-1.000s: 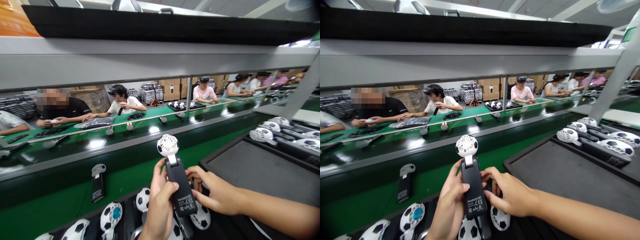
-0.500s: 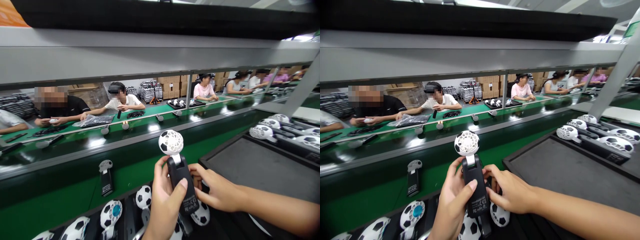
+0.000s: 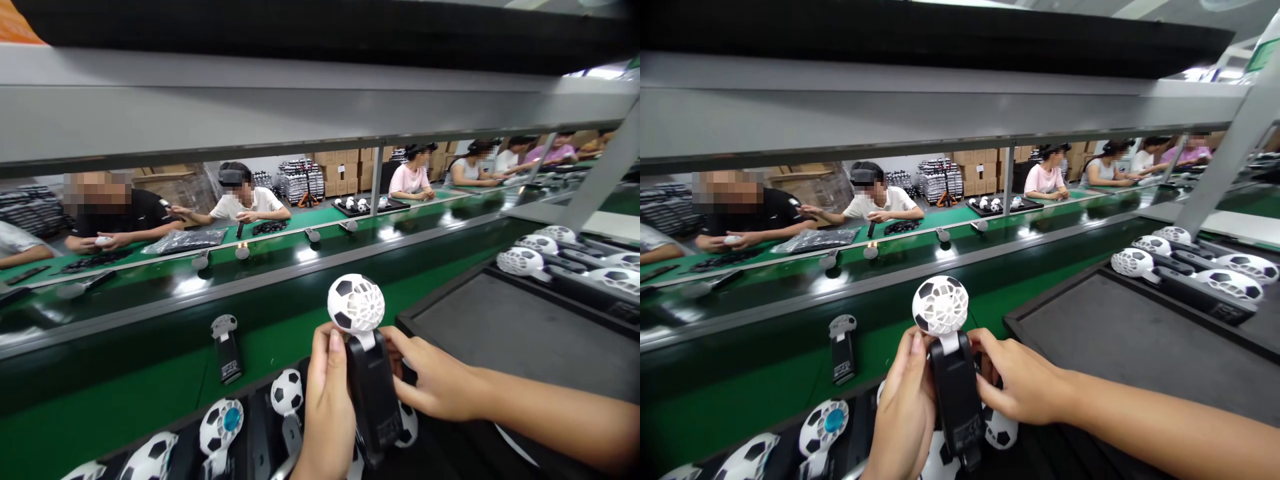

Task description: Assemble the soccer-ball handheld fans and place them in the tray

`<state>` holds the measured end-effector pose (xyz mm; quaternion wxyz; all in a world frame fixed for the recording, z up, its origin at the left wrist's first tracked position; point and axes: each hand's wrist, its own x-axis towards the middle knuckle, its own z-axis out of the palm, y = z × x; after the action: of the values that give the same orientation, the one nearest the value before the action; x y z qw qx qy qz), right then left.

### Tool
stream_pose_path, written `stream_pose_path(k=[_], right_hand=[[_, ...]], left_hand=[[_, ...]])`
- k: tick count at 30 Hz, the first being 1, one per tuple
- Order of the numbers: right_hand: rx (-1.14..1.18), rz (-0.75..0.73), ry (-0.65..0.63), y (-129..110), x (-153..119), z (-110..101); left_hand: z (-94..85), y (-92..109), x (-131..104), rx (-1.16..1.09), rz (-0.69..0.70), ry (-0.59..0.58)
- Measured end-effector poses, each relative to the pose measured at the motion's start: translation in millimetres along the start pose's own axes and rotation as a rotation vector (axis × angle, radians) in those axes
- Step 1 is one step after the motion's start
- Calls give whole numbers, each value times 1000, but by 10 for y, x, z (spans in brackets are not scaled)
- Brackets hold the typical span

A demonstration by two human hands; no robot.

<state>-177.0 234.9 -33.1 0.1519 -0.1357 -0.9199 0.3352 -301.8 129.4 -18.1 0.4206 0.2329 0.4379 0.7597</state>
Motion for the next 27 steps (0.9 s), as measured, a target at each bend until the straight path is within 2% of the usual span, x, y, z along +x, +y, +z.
stream_pose_path(k=[9,17,19,22,25,27], right_hand=[[58,10,-24,-27,-14,-22],[114,48,-40,-27,-6,-26],[212,54,-62,-20,-18,-49],[526,114,-139,-25,-25,-87],[844,174,-234,-121,6,-82],[931,142,-252,-248,29,-48]], left_hand=[[3,1,24,-125,-169,38],[17,-3,35,-169,-181,49],[18,6,33,-173,-185,60],[13,13,40,-189,-162,86],[-2,-7,46,-221,-49,64],[-21,-27,41,-220,33,14]])
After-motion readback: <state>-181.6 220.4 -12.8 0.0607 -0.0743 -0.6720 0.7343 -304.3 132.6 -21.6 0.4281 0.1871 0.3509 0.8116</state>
